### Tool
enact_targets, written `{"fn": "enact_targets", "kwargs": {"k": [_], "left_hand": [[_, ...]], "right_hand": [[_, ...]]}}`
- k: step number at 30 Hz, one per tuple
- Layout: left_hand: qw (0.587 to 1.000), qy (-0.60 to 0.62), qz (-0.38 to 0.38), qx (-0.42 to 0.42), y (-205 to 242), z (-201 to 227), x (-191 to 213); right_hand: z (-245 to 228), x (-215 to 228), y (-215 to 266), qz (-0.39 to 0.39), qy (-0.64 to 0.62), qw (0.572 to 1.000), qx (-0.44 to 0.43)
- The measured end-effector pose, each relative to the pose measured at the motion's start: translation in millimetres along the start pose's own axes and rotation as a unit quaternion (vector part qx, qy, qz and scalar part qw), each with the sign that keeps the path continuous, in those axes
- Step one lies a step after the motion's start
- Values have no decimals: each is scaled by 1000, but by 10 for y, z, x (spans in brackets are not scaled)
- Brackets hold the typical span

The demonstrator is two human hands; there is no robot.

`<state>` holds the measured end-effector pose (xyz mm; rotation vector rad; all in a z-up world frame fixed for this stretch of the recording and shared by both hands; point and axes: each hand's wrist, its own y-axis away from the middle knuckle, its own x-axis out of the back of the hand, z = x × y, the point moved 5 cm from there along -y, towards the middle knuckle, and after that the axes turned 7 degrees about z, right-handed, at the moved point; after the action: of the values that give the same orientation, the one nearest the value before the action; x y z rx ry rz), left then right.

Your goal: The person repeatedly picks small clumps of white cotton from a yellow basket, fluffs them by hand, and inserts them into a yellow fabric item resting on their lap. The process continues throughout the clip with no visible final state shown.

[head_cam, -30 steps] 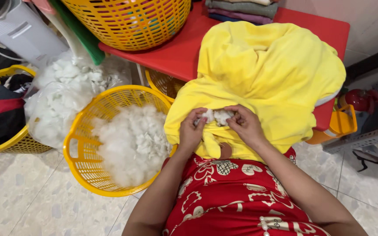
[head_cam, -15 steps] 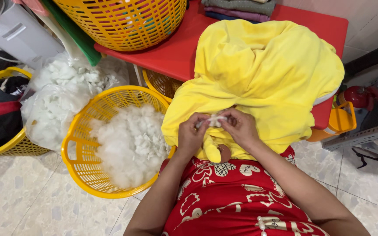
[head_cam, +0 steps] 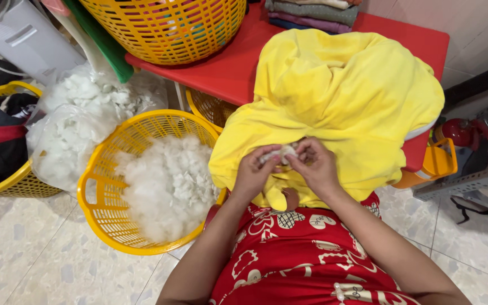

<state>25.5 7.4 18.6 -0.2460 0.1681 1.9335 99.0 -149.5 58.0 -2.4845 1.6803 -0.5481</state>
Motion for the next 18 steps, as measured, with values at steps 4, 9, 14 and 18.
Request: {"fn": "enact_targets", "kwargs": {"k": [4, 9, 14, 18], "left_hand": [[999, 30, -13, -4, 14, -26, -91], [990, -7, 137, -28, -141, -15, 476], [958, -70, 262, -93, -318, -69, 1604], [941, -122, 315, -2, -188, -357, 2303]], "right_hand": [[-67, -54, 72, -55, 46, 997, 15], [-259, 45, -2, -23, 67, 994, 81], [-227, 127, -36, -57, 249, 967, -20], [-217, -23, 6, -113, 355, 928, 23]]}}
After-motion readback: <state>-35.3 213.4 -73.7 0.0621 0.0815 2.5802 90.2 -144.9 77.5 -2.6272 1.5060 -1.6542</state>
